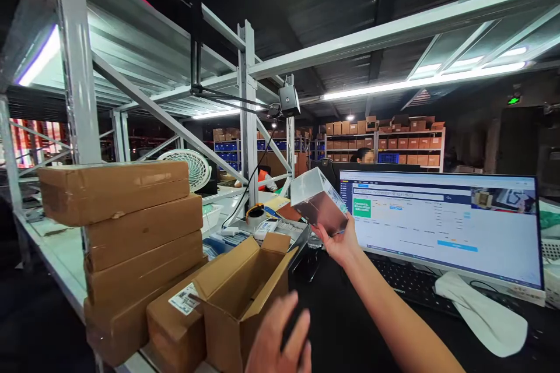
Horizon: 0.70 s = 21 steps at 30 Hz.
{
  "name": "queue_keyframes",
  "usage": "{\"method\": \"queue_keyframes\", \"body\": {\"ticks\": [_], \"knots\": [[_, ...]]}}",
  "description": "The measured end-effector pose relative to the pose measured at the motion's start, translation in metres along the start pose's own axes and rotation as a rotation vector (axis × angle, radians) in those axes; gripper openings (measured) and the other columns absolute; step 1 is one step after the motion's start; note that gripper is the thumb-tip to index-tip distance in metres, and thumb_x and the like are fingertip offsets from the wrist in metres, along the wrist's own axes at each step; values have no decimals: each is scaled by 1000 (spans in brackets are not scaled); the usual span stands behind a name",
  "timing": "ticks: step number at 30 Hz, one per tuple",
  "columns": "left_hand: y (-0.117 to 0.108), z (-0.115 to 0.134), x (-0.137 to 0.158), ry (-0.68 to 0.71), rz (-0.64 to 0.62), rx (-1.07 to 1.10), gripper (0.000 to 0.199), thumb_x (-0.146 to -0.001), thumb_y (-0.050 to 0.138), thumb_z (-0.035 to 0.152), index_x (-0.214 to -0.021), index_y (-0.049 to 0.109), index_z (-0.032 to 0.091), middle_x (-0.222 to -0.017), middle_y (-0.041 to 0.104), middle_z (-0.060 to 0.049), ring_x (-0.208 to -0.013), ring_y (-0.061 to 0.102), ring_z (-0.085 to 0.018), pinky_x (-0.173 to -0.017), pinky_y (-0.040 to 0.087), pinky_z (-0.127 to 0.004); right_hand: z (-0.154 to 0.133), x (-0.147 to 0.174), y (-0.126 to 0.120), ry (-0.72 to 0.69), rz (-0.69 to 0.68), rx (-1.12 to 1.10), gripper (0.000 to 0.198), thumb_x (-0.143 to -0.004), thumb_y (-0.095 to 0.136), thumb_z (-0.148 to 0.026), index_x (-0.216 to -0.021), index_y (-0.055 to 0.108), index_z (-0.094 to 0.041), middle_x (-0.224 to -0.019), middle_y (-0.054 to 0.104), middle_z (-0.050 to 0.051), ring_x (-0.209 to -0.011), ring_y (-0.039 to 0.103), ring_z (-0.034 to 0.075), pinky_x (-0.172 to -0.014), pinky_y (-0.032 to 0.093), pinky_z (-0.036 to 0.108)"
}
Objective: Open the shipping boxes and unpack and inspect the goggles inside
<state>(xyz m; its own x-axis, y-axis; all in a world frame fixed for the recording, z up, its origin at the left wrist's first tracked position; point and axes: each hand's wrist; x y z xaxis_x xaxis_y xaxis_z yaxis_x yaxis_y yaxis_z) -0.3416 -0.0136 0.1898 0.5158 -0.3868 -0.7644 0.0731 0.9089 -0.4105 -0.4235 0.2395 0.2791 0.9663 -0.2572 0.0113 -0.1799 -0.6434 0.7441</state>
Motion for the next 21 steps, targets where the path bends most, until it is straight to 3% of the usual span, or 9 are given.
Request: {"method": "queue_keyframes", "body": {"ticks": [2, 4, 7, 9, 11, 13, 16, 19, 21], "knots": [[-10, 8, -41, 258, 121, -344, 69, -95, 54, 9, -153, 36, 43, -161, 36, -2, -152, 27, -27, -125, 23, -55, -2, 7, -5, 17, -21, 45, 62, -86, 34, -78, -100, 58, -23, -109, 63, 14, -103, 69, 30, -63, 64, 38], [-26, 18, -93, 551, 142, -761, 82, -90, 54, -1, -160, 24, 29, -166, 26, -10, -156, 13, -32, -127, 13, -57, -5, 15, -8, 30, -36, 81, 61, -87, 35, -77, -104, 57, -22, -114, 62, 15, -102, 69, 28, -64, 64, 37], [-48, 26, -167, 815, -116, -951, 81, -89, 52, -1, -160, 24, 27, -167, 22, -8, -157, 4, -31, -126, 2, -59, -11, 27, -10, 43, -42, 120, 59, -92, 37, -73, -113, 55, -21, -116, 63, 15, -99, 70, 25, -70, 63, 36], [-53, 22, -202, 835, -284, -913, 87, -82, 53, -6, -159, 26, 26, -168, 20, -9, -156, 8, -31, -125, 2, -60, -16, 31, -9, 46, -44, 142, 57, -94, 39, -71, -120, 52, -22, -115, 64, 13, -97, 70, 23, -75, 63, 37], [-53, 15, -223, 787, -448, -763, 92, -72, 59, -4, -155, 34, 24, -166, 26, -11, -155, 18, -33, -125, 3, -59, -25, 30, -9, 54, -51, 179, 61, -95, 37, -73, -124, 51, -21, -112, 66, 13, -95, 71, 24, -77, 62, 40], [-50, 8, -231, 599, -492, -458, 85, -64, 69, 2, -144, 51, 21, -156, 44, -12, -149, 32, -33, -127, 6, -54, -37, 26, -12, 66, -65, 239, 69, -95, 31, -78, -123, 53, -19, -105, 68, 15, -90, 72, 26, -73, 62, 44], [-46, -3, -232, 201, -280, -55, 84, -53, 88, 18, -132, 59, 17, -143, 55, -12, -140, 42, -36, -126, 18, -47, -57, 19, -16, 27, -105, 350, 68, -95, 37, -77, -107, 60, -15, -90, 70, 15, -79, 72, 27, -67, 60, 41], [-41, -12, -234, -59, -42, 62, 103, -44, 95, 28, -135, 50, 14, -141, 53, -15, -138, 43, -39, -122, 25, -50, -70, 17, -16, -124, -184, 415, 40, -92, 64, -56, -95, 64, -16, -80, 70, 8, -75, 71, 20, -73, 57, 30], [-38, -16, -240, -231, 55, 173, 96, -47, 94, 33, -131, 50, 16, -133, 58, -14, -130, 51, -36, -117, 36, -50, -73, 17, -11, -226, -263, 429, 31, -87, 72, -46, -100, 66, -18, -80, 70, 4, -75, 70, 16, -76, 56, 26]]}}
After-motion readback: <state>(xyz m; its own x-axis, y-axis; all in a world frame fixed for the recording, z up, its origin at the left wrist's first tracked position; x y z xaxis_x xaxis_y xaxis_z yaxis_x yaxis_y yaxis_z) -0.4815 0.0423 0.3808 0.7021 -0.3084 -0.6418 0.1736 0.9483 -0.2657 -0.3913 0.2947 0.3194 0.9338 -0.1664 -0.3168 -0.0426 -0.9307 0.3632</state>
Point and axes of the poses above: each hand's wrist, its own x-axis away from the middle knuckle, its own y-axis out of the palm, z = x × y
